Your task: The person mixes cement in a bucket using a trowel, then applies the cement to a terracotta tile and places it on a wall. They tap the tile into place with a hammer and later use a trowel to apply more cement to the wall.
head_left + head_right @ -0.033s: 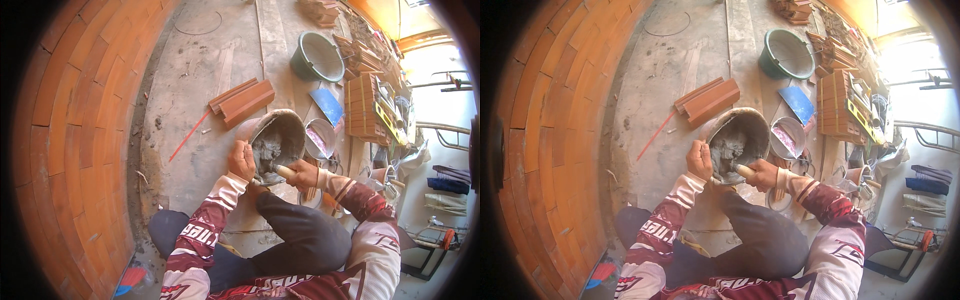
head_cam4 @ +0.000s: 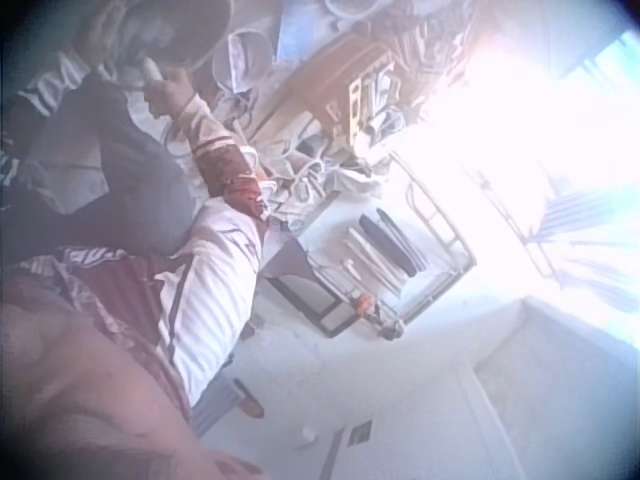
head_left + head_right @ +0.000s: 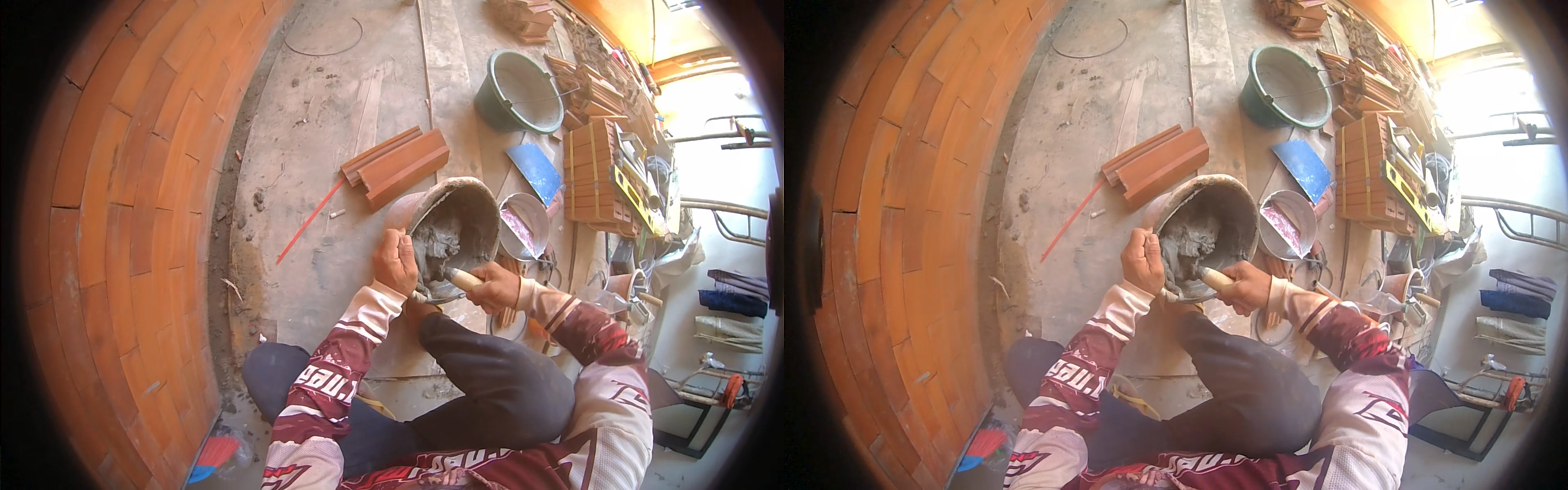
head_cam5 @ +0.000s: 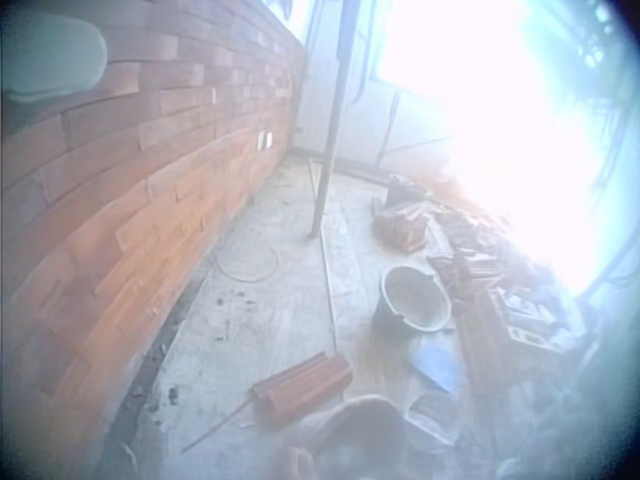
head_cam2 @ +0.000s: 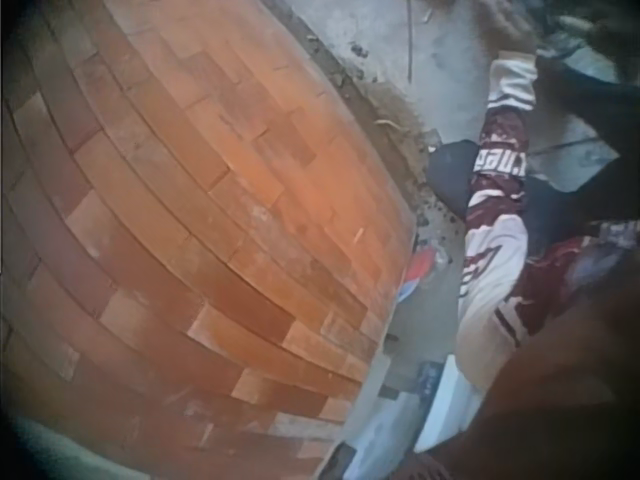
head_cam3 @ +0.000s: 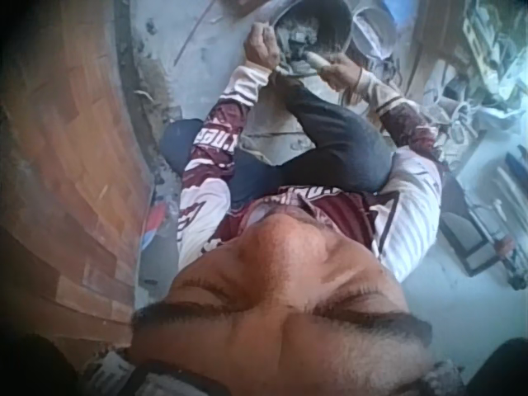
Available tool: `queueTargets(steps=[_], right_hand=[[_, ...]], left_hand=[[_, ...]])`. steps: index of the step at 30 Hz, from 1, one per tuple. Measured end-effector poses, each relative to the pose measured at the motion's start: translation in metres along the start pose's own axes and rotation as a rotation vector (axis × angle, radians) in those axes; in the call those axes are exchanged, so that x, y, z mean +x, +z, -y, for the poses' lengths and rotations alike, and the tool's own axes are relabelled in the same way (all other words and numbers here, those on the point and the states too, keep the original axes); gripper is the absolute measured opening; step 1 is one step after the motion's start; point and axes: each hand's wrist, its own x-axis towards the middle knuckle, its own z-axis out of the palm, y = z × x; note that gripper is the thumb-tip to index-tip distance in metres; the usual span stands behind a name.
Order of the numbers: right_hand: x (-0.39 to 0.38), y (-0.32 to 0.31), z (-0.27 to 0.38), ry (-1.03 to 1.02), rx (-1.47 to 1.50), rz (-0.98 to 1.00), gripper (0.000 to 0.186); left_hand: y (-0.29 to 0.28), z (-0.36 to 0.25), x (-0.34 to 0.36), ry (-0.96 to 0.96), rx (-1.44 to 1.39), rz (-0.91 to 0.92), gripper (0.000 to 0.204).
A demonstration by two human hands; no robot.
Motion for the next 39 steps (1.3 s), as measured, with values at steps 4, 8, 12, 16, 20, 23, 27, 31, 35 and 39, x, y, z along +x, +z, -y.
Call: queueTargets(steps=[4,8,12,16,20,23,27,31,35,39], right_hand=[[0.013,0.013,-0.044,-0.165,0.559,0.083,0.031],[0.029,0.029,-0.064,-0.248,1.243,0.352,0.042],[0.024,0.018,-0.066,-0.447,1.629,0.589,0.05],[-0.025,-0.005,-0.065,-0.31,1.54,0.463,0.056],[-0.108,-0.011,-0.029,-0.135,0.427,-0.247,0.046],[-0.123,-0.008,0.027,-0.119,-0.084,-0.329,0.042],[-0.05,-0.019,0.005,-0.154,-0.799,-0.488,0.051],[-0.021,-0.017,0.025,-0.131,-0.712,-0.404,0.055],[-0.024,-0.055,-0.016,-0.279,-0.106,-0.53,0.049],[0.021,-0.081,-0.092,-0.242,0.275,-0.776,0.042]], left_hand=[[0.002,-0.002,0.003,-0.016,0.008,-0.021,0.017],[0.003,-0.004,0.008,-0.051,0.017,-0.011,0.017],[0.003,-0.005,0.007,-0.084,0.018,-0.001,0.017],[0.008,-0.009,0.007,-0.114,0.005,-0.026,0.017],[0.007,-0.006,0.011,-0.104,0.018,-0.051,0.018],[0.001,0.002,0.013,-0.144,0.034,-0.089,0.019],[0.003,-0.008,0.012,-0.171,-0.021,-0.047,0.017],[-0.006,0.01,0.012,-0.153,0.03,-0.082,0.019],[-0.029,0.038,0.017,-0.225,-0.022,-0.051,0.019],[-0.036,0.055,0.016,-0.273,-0.074,-0.038,0.024]])
